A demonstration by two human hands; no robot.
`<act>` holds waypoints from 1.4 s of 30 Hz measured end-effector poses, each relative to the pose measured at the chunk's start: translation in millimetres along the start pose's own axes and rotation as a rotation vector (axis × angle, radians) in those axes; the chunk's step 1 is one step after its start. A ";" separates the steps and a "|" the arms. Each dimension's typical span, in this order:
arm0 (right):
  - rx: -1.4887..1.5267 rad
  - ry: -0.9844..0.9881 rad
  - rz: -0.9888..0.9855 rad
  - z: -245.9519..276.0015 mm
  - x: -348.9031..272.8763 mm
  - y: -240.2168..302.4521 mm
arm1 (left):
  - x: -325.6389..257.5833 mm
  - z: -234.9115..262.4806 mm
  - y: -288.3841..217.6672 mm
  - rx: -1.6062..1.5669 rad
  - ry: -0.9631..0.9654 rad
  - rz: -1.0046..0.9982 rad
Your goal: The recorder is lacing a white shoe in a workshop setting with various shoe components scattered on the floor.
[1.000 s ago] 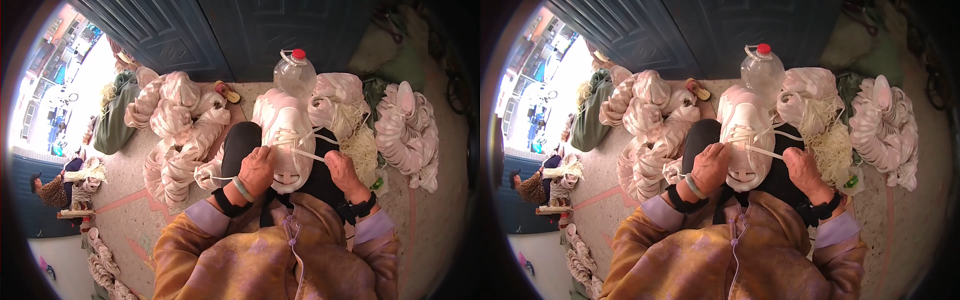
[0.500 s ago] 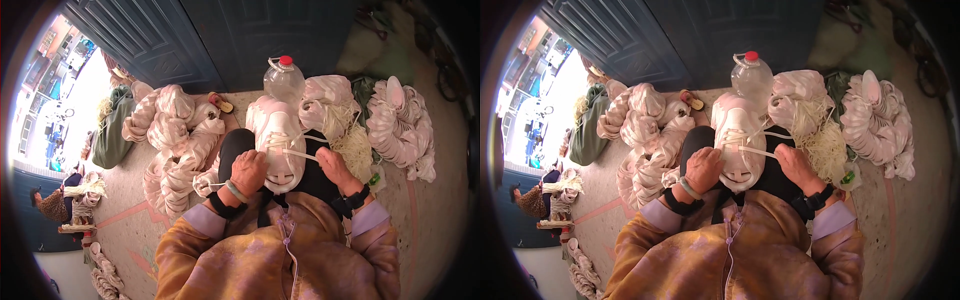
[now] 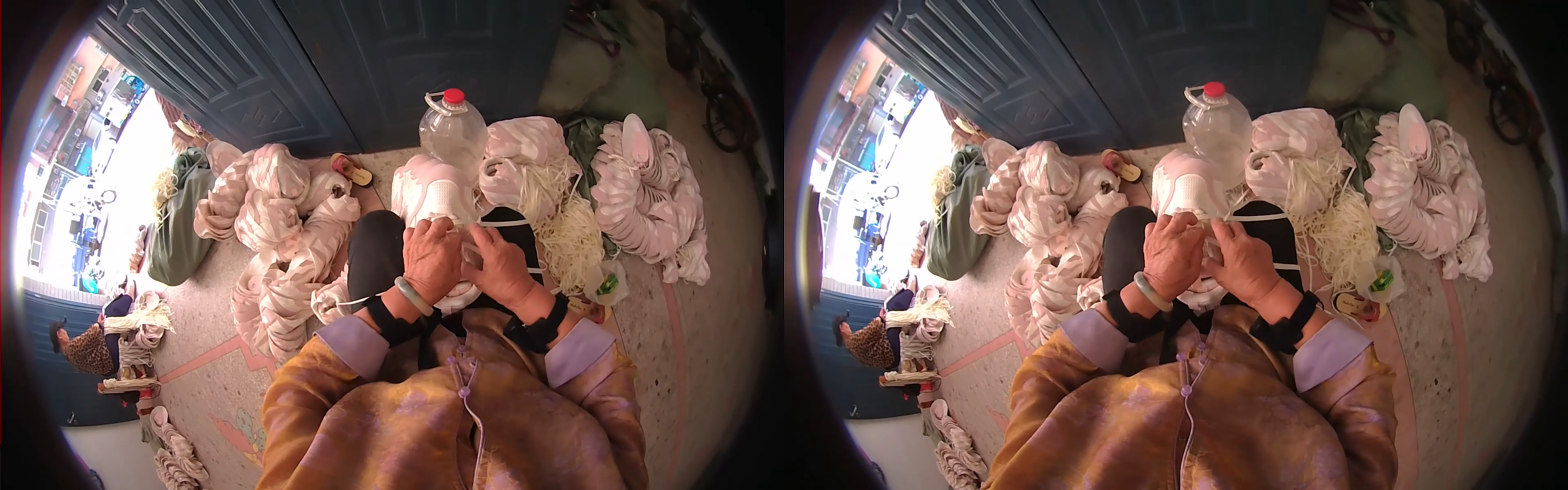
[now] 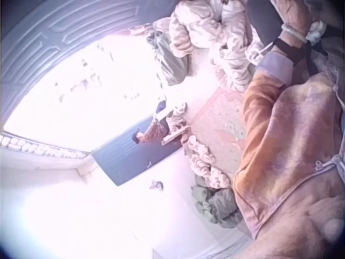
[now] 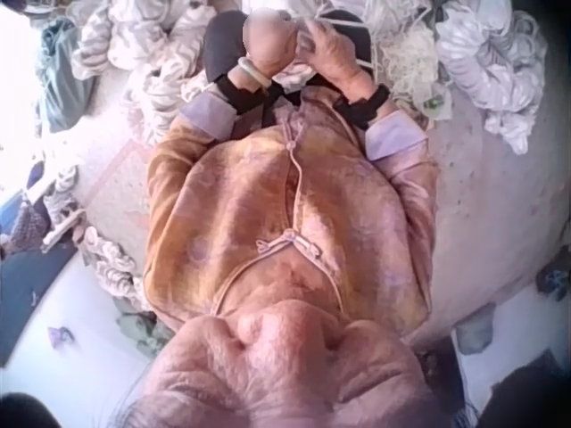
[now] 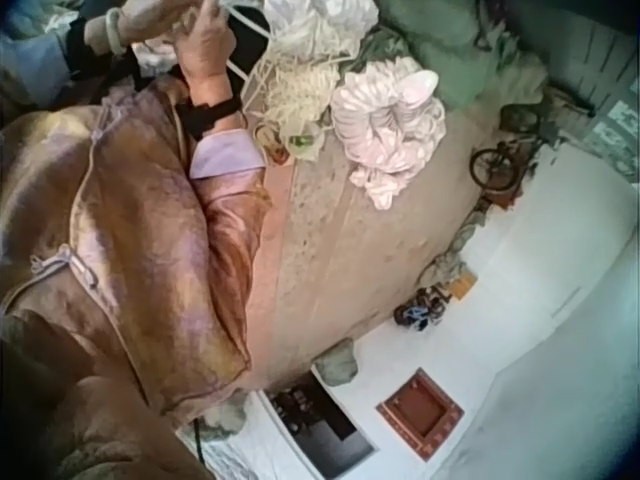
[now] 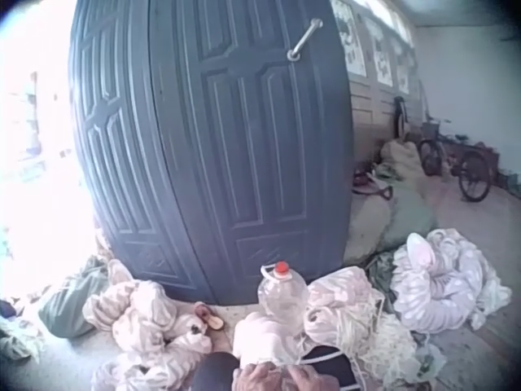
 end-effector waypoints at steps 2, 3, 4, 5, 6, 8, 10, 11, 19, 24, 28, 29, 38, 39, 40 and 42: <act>0.022 -0.071 -0.006 3.8 -0.9 -4.4 | -0.4 -6.1 3.7 -0.001 0.010 0.025; 0.022 -0.073 -0.013 2.0 -2.0 -6.3 | 1.1 -7.8 4.9 -0.003 0.020 0.049; 0.022 -0.068 -0.032 -1.0 -3.1 -8.2 | 2.5 -8.6 4.4 -0.006 0.025 0.045; 0.023 -0.064 -0.051 -2.8 -3.9 -9.7 | 3.9 -10.5 5.0 0.010 0.057 0.049; 0.026 -0.066 -0.057 -3.3 -4.6 -10.3 | 5.4 -11.5 5.5 0.028 0.090 0.053; 0.032 -0.052 -0.076 -5.3 -5.6 -12.0 | 10.3 -11.8 5.3 0.013 0.120 0.047; 0.020 -0.055 -0.071 -5.7 -4.3 -10.0 | 12.4 -13.2 7.6 -0.001 0.149 0.043; 0.004 -0.057 -0.061 -5.9 -4.2 -8.6 | 12.3 -15.4 11.4 0.015 0.171 0.056; 0.080 -0.060 -0.081 -10.8 -8.3 -18.0 | 7.8 -26.5 9.0 0.037 0.156 0.110; 0.161 -0.105 -0.012 -9.1 -7.7 -17.3 | 5.7 -21.7 2.8 0.051 0.051 0.066; 0.200 -0.044 -0.067 -11.9 -8.0 -20.3 | 9.1 -21.9 2.8 0.047 0.071 0.052; 0.208 -0.069 -0.072 -11.9 -8.7 -22.8 | 9.5 -24.1 2.0 0.055 0.115 0.053; 0.242 -0.191 -0.014 -11.7 -19.0 -38.0 | -8.8 34.6 1.7 0.107 0.120 -0.120; 0.244 -0.188 -0.018 -12.0 -18.3 -38.6 | -18.9 49.2 13.4 0.129 0.057 -0.109; 0.252 -0.196 0.012 -9.3 -17.0 -35.2 | -33.0 64.1 32.5 0.108 -0.038 -0.117; 0.258 -0.206 0.031 -4.5 -16.2 -31.1 | -73.9 79.4 95.5 0.272 0.057 0.013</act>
Point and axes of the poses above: each hand's wrist, its own x-axis towards the middle knuckle, its own z-axis out of the back of the hand, y = z × x, the point moved 7 cm from there along x, towards the middle knuckle, and after that the axes turned 2 degrees about -z, right-handed, at the moved point
